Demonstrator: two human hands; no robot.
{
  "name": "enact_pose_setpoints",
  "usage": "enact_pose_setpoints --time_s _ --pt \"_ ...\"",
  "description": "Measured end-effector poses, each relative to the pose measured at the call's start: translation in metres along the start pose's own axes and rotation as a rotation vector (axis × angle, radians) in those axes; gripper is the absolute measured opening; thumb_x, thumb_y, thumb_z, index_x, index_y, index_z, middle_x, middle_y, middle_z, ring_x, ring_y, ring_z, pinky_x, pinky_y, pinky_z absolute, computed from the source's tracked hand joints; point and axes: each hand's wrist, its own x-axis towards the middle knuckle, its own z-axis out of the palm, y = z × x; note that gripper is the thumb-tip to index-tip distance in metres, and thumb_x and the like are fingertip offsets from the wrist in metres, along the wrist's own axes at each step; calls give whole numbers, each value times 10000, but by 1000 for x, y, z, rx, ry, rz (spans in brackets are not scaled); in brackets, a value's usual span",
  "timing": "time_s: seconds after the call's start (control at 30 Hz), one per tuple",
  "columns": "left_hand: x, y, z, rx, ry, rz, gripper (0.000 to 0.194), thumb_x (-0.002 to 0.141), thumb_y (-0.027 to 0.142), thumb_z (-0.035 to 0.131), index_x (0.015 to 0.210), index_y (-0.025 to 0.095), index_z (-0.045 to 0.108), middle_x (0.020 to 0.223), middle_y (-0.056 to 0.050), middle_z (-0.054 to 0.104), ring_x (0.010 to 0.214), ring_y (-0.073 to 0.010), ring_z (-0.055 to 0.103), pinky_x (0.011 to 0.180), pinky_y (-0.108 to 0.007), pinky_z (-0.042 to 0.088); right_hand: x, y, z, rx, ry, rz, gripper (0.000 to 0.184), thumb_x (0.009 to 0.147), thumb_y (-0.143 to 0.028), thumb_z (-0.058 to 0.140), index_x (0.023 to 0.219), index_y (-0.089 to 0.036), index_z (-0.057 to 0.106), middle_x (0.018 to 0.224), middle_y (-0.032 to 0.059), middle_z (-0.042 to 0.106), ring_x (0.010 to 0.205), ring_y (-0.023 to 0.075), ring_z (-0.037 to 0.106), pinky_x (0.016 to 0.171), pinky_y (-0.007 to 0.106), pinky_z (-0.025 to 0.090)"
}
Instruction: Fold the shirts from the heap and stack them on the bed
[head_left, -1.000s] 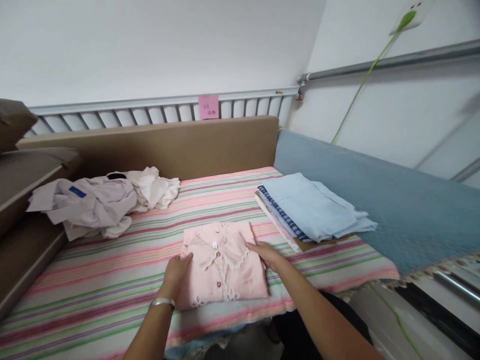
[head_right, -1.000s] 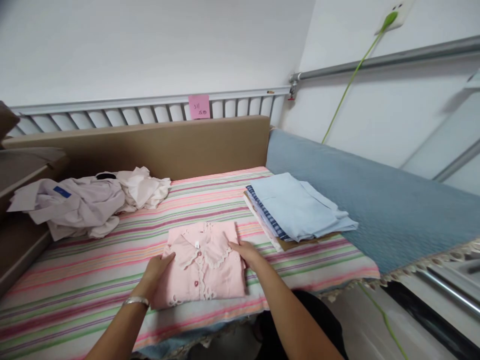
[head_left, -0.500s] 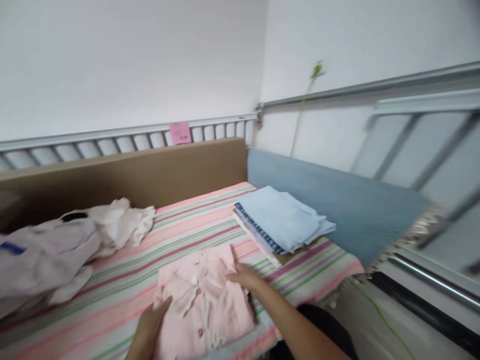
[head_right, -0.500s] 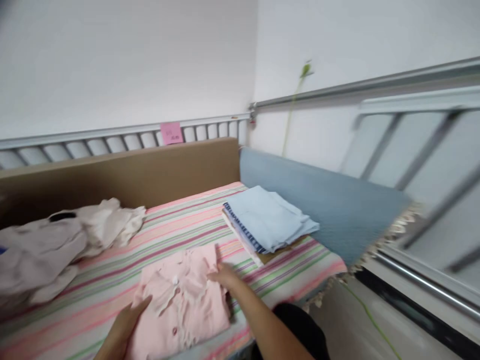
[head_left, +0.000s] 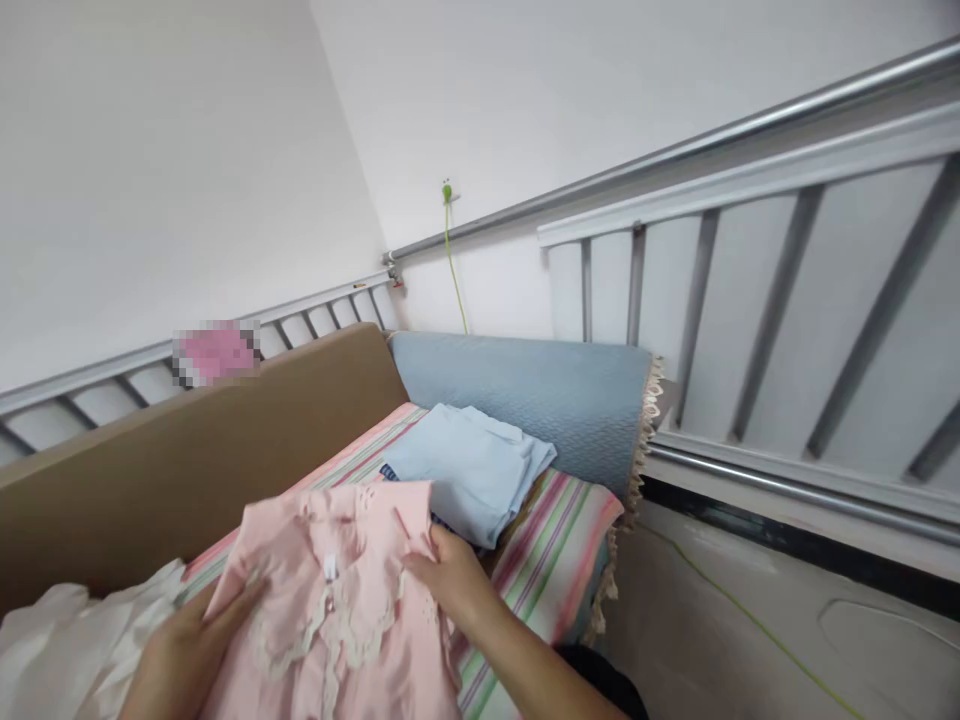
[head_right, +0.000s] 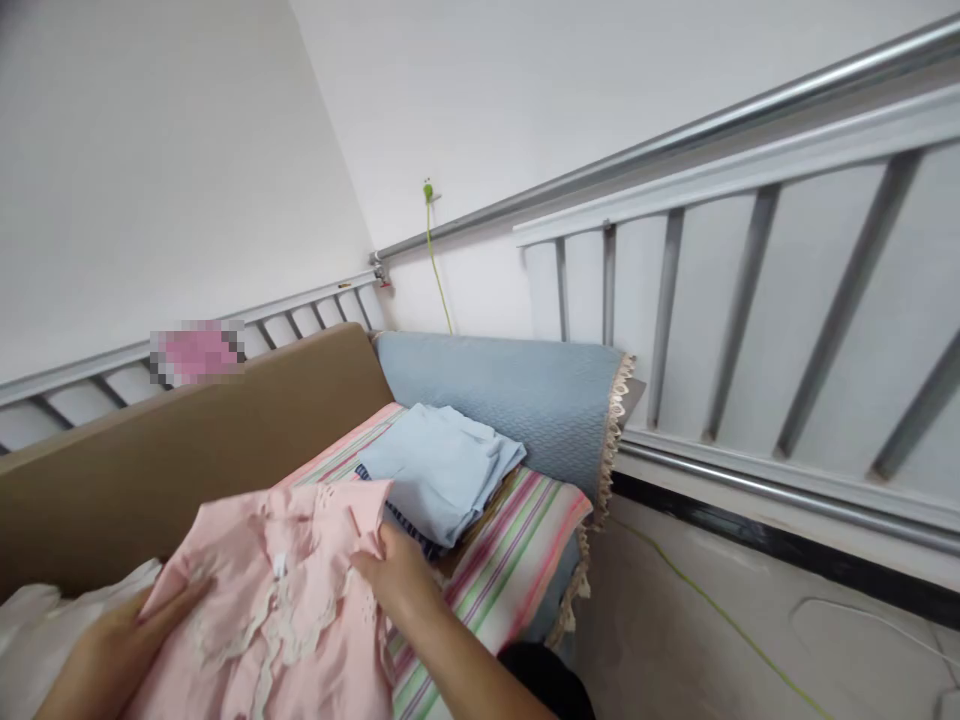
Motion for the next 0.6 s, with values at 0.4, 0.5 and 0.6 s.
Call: enact_pose_setpoints --time_s 0.4,0.5,0.6 --pt "157 182 153 -36 -306 473 407 694 538 574 798 157 671 725 -2 682 747 -192 582 690 -258 424 71 -9 -107 6 486 -66 284 793 -346 514 1012 -176 577 1012 64 676 945 229 605 822 311 446" --pt "171 181 223 77 -335 534 322 720 474 532 689 170 632 658 11 639 689 -163 547 649 -242 387 80 31 -121 -81 562 123 262 780 -328 507 983 -179 576 958 82 681 916 235 610 792 310 444" --pt "174 165 282 211 -378 539 260 717 396 514 561 189 543 562 9 566 605 -148 497 593 -249 335 84 62 -130 -180 562 320 209 756 -301 510 914 -185 582 870 77 684 846 233 617 755 311 441"
